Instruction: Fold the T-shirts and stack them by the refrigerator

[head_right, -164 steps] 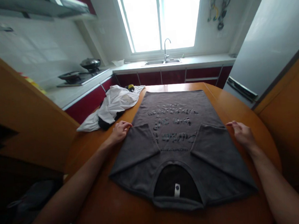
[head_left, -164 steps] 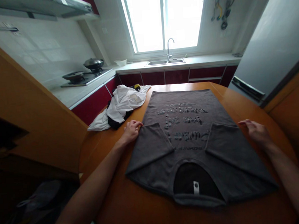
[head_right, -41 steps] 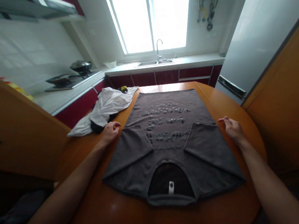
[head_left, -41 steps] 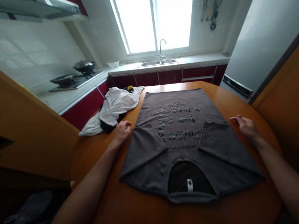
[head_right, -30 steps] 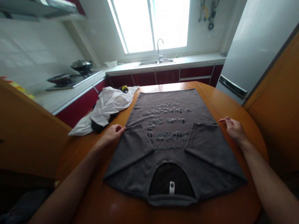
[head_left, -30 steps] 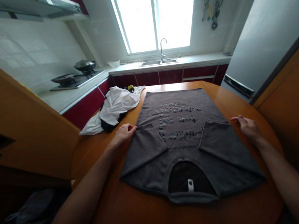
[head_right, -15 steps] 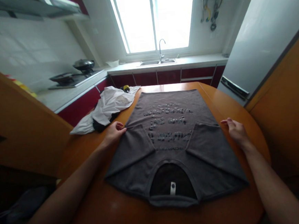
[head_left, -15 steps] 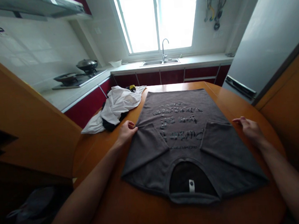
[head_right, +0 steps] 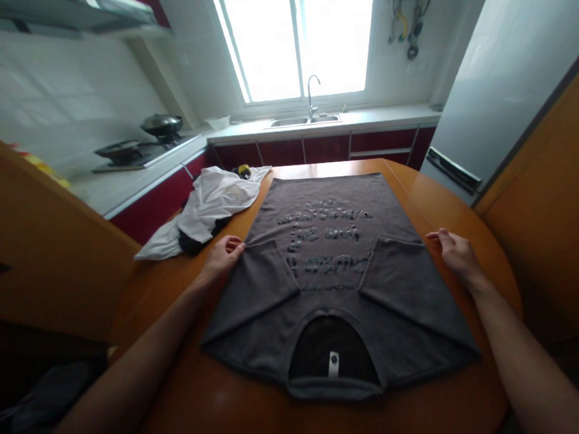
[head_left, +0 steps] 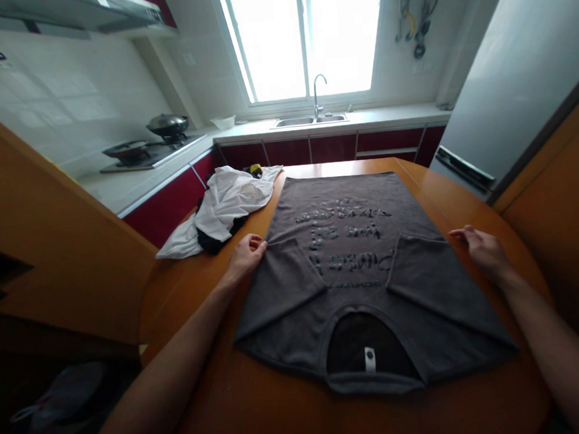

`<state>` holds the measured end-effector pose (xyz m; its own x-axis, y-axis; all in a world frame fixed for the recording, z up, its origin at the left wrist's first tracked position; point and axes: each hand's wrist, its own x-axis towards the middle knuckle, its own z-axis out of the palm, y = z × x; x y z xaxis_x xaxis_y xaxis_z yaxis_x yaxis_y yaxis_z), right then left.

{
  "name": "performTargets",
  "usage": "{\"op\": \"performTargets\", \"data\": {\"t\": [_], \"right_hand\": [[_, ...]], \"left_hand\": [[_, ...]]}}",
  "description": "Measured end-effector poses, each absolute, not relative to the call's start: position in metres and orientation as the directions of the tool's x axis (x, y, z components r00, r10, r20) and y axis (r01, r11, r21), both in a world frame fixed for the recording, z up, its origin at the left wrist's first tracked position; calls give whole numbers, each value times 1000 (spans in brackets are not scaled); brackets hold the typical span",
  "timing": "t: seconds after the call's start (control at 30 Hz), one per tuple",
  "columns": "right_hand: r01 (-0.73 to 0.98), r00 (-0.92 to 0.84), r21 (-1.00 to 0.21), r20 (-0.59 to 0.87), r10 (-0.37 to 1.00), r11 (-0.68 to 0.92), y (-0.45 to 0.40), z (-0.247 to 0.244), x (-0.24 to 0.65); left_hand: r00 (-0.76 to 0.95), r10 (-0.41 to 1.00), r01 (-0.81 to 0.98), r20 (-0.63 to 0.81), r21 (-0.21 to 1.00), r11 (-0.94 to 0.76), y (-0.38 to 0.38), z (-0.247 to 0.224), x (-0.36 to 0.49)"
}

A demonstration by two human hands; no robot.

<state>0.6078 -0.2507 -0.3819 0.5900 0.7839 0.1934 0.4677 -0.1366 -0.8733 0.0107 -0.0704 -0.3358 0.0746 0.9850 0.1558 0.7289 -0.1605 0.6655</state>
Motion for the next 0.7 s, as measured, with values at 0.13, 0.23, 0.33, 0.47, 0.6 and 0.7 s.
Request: {"op": "performTargets", "data": {"t": [0.13,0.23,0.33,0.47,0.6,0.7], "right_hand": [[476,590,-869,201,782,-135,-251,-382,608],[481,587,-865,196,785,-143,-250,-383,610],[490,581,-862,210,786,-131,-250,-385,612],[498,588,-859,230,775,-122,-249,-383,609],[510,580,-855,262,771,-92,-249,-378,603],[525,579,-846,275,767,-94,-250,-376,601]], "left_hand": [[15,958,726,288,655,-208,-69,-326,6],[111,889,730,445,570,-376,-80,-315,12],[363,827,711,428,446,-543,-96,-314,26],[597,783,752,173,218,-622,-111,-330,41],[608,779,784,153,43,-619,-114,-339,46],[622,742,762,248,26,-647,-115,-336,48]]}}
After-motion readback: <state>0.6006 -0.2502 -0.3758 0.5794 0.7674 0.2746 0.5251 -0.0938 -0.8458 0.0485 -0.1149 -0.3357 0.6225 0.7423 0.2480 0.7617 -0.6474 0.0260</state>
